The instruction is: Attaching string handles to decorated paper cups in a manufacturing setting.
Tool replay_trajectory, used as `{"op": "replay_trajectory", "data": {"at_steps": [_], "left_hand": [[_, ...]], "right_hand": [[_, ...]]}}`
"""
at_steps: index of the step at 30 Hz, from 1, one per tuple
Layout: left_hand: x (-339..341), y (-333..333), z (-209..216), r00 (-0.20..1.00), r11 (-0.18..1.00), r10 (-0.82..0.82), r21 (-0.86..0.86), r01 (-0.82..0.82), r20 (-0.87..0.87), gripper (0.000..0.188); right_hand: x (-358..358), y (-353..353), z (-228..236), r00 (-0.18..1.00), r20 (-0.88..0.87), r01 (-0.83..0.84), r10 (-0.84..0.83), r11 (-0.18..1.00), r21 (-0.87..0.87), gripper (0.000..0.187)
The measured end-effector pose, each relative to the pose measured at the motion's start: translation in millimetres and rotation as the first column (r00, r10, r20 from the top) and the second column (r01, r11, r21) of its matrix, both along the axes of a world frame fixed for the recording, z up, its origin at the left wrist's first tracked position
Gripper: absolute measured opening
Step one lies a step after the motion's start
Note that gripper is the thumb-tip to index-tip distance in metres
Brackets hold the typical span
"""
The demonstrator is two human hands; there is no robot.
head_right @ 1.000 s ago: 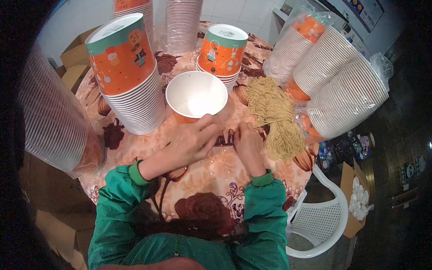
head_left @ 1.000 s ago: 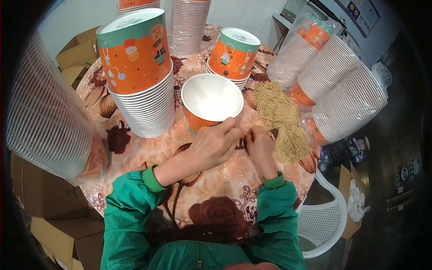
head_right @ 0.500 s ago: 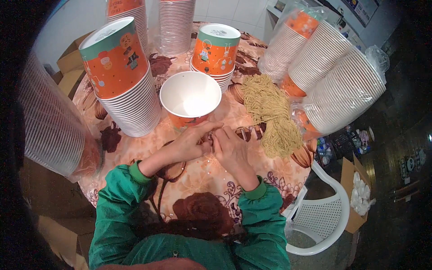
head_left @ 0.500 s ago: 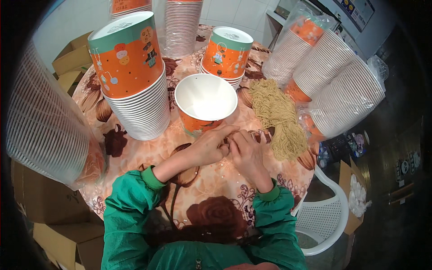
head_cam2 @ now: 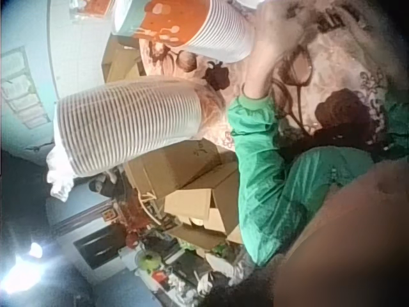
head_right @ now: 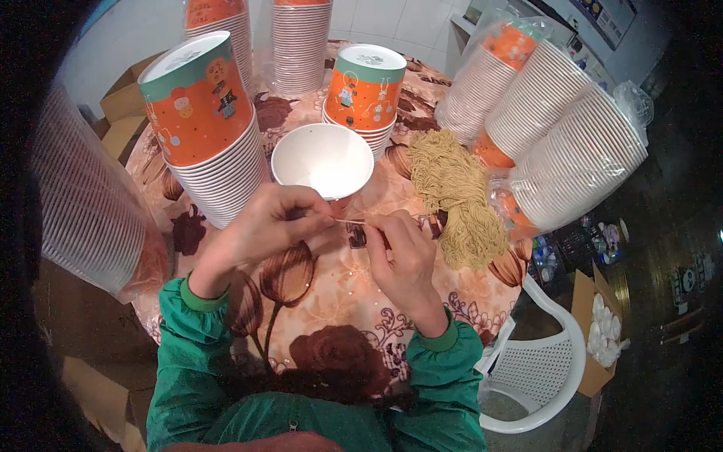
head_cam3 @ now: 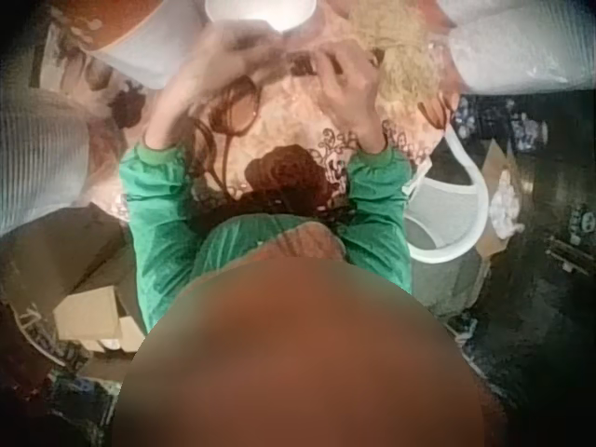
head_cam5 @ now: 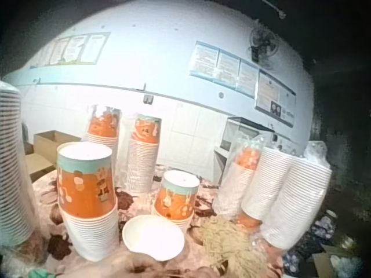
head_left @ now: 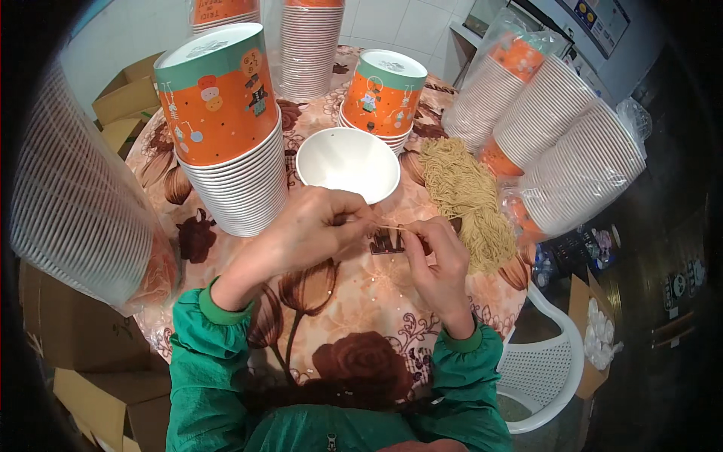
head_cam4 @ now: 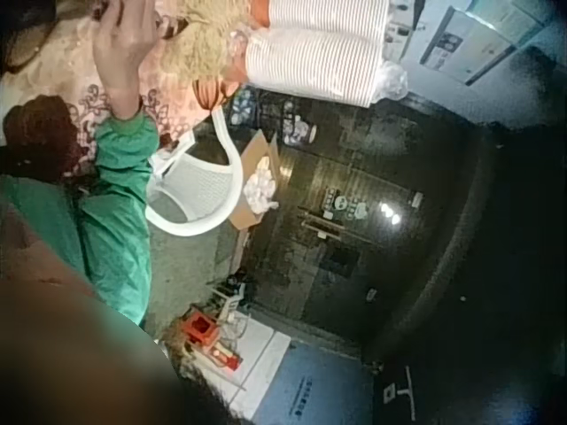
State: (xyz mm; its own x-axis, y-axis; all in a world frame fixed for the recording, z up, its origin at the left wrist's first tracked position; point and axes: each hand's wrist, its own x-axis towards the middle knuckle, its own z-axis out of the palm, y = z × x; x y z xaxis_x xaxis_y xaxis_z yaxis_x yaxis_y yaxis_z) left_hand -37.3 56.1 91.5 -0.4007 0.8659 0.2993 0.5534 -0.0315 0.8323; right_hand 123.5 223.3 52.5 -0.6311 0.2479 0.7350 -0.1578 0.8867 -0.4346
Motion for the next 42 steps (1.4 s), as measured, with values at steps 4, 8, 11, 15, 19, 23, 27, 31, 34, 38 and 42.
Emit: {"op": "replay_trajectory", "data": {"at_steps": [4, 8, 11, 15, 19, 23, 27, 31, 34, 38, 42], "left_hand": [[-12, -25, 24, 0.998, 0.999, -0.006, -0.052, 0.003, -0.056, 0.008], [-13, -41, 39, 0.991, 0.989, 0.135, -0.06, -0.135, 0.0, 0.006], [-12, -51, 41, 0.975, 0.98, 0.171, 0.078, -0.183, 0.14, 0.01], [-11, -64, 51, 0.975, 0.964, 0.211, 0.15, -0.22, 0.072, 0.009], [-10, -72, 61, 0.96, 0.961, 0.22, 0.132, -0.244, 0.176, 0.008], [-13, -79, 62, 0.949, 0.948, 0.26, 0.139, -0.286, 0.177, 0.01], [-1, -80, 74, 0.945, 0.952, 0.268, 0.097, -0.289, 0.189, 0.007], [-6, -68, 53, 0.964, 0.942, 0.217, 0.225, -0.249, 0.156, 0.008], [-1, -51, 43, 0.974, 0.945, 0.214, 0.236, -0.226, 0.073, 0.008], [7, -40, 38, 0.957, 0.957, 0.186, 0.263, -0.125, -0.221, 0.006], [5, -25, 23, 0.912, 0.939, 0.146, 0.343, -0.006, -0.384, 0.01]], "right_hand": [[-5, -5, 18, 0.998, -0.014, -0.065, 0.065, 0.997, -0.048, 0.012], [-13, -10, 40, 0.991, -0.047, -0.125, 0.123, 0.991, -0.055, 0.005], [-17, -14, 54, 0.985, -0.075, -0.163, 0.157, 0.984, -0.075, 0.005], [-17, -25, 60, 0.979, -0.084, -0.192, 0.185, 0.978, -0.083, 0.005], [-13, -27, 55, 0.975, -0.064, -0.219, 0.211, 0.961, -0.168, 0.006], [-8, -18, 53, 0.988, -0.072, -0.152, 0.14, 0.967, -0.203, 0.008], [-3, -18, 58, 0.977, -0.122, -0.206, 0.175, 0.921, -0.33, 0.01], [5, -17, 72, 0.996, 0.092, 0.004, 0.015, 0.98, -0.198, 0.007], [3, -1, 67, 0.956, 0.199, 0.192, -0.214, 0.974, 0.123, 0.012], [-17, -13, 49, 0.981, 0.017, -0.162, 0.191, 0.869, -0.467, 0.024], [-25, -38, 39, 0.857, -0.058, -0.376, 0.512, 0.544, -0.75, 0.027]]}}
